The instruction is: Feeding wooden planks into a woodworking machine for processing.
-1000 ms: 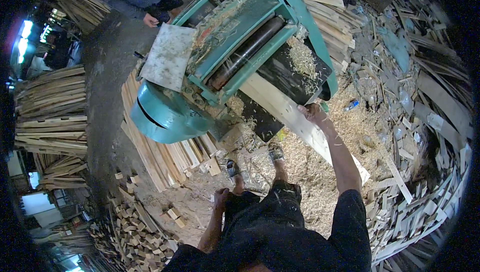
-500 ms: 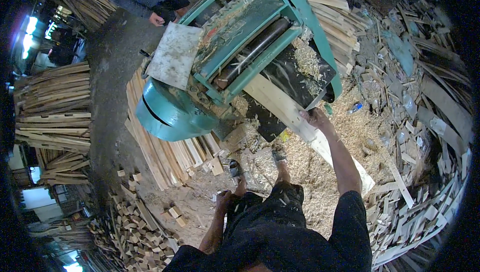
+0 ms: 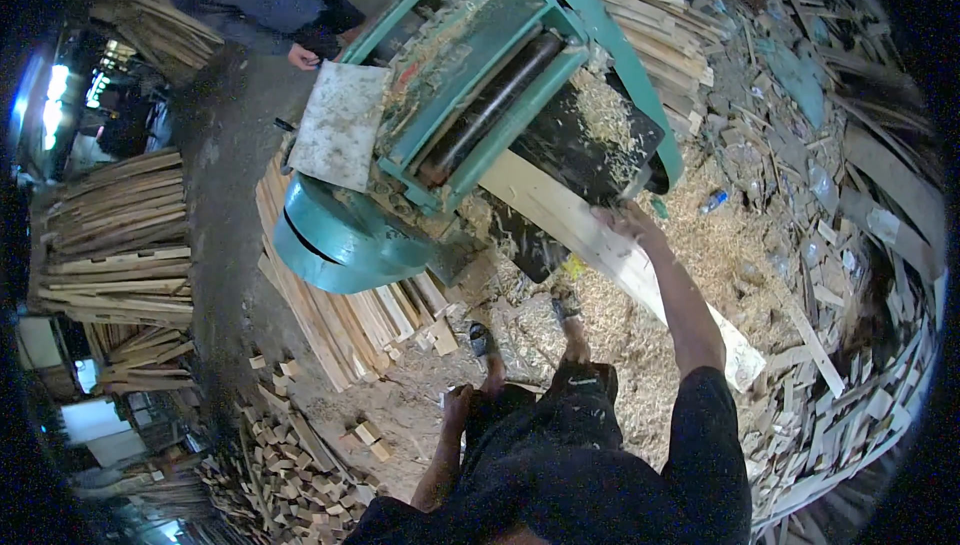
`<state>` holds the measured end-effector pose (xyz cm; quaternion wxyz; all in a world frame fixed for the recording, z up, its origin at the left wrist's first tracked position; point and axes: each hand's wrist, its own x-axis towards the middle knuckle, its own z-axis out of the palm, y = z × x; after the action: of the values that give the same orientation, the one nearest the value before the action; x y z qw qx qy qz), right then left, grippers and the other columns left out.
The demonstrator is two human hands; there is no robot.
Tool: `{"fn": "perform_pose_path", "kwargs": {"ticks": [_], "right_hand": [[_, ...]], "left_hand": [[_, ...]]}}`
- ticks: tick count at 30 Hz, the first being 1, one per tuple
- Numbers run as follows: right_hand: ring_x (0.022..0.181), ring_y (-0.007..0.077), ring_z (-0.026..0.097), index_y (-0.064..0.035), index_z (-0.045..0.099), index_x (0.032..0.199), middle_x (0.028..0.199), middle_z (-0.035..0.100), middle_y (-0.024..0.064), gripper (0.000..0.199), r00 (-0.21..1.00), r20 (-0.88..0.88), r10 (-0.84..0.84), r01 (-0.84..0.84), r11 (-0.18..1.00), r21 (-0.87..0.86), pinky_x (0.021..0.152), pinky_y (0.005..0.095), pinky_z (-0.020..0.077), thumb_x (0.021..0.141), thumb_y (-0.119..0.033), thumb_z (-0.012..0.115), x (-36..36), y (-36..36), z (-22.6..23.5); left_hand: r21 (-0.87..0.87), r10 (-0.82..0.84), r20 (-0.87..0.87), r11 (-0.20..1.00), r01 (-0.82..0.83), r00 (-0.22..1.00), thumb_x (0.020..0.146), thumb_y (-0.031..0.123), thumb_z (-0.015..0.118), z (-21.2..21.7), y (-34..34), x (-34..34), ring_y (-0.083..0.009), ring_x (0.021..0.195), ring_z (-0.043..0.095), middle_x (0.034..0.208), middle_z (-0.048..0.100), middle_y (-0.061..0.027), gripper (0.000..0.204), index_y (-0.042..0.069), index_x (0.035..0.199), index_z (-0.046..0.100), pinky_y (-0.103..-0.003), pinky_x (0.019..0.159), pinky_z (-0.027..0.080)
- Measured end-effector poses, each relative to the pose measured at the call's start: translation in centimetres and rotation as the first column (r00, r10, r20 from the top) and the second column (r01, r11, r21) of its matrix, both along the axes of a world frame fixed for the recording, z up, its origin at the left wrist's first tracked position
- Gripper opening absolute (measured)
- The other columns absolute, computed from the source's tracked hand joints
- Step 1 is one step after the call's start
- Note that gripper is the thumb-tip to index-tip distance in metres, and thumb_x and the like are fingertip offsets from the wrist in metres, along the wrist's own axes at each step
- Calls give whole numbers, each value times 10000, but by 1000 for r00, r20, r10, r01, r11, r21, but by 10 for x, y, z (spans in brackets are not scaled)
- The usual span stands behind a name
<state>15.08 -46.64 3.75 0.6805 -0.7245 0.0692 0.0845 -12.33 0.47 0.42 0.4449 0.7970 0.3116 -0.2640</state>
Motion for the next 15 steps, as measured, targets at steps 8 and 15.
{"fn": "perform_pose_path", "kwargs": {"ticks": [8,15], "right_hand": [[1114,207,505,2,419,1289,1225,548,138,787,923,-287,256,-326,917,-231,949,298,401,771,-554,625,8,-12,-21],[1042,261,572,31,541,1172,1085,610,218,762,924,-351,152,-239,945,-222,869,355,438,744,-593,633,-27,-2,7]], "left_hand": [[-183,141,-88,971,-155,986,827,214,552,-2,-5,-1,-83,538,451,641,553,5,241,-10,765,613,-253,475,359],[-29,10,-123,1000,-13,992,800,314,525,-12,-6,-2,-185,662,580,755,650,-112,360,-15,873,652,-334,609,459]]}}
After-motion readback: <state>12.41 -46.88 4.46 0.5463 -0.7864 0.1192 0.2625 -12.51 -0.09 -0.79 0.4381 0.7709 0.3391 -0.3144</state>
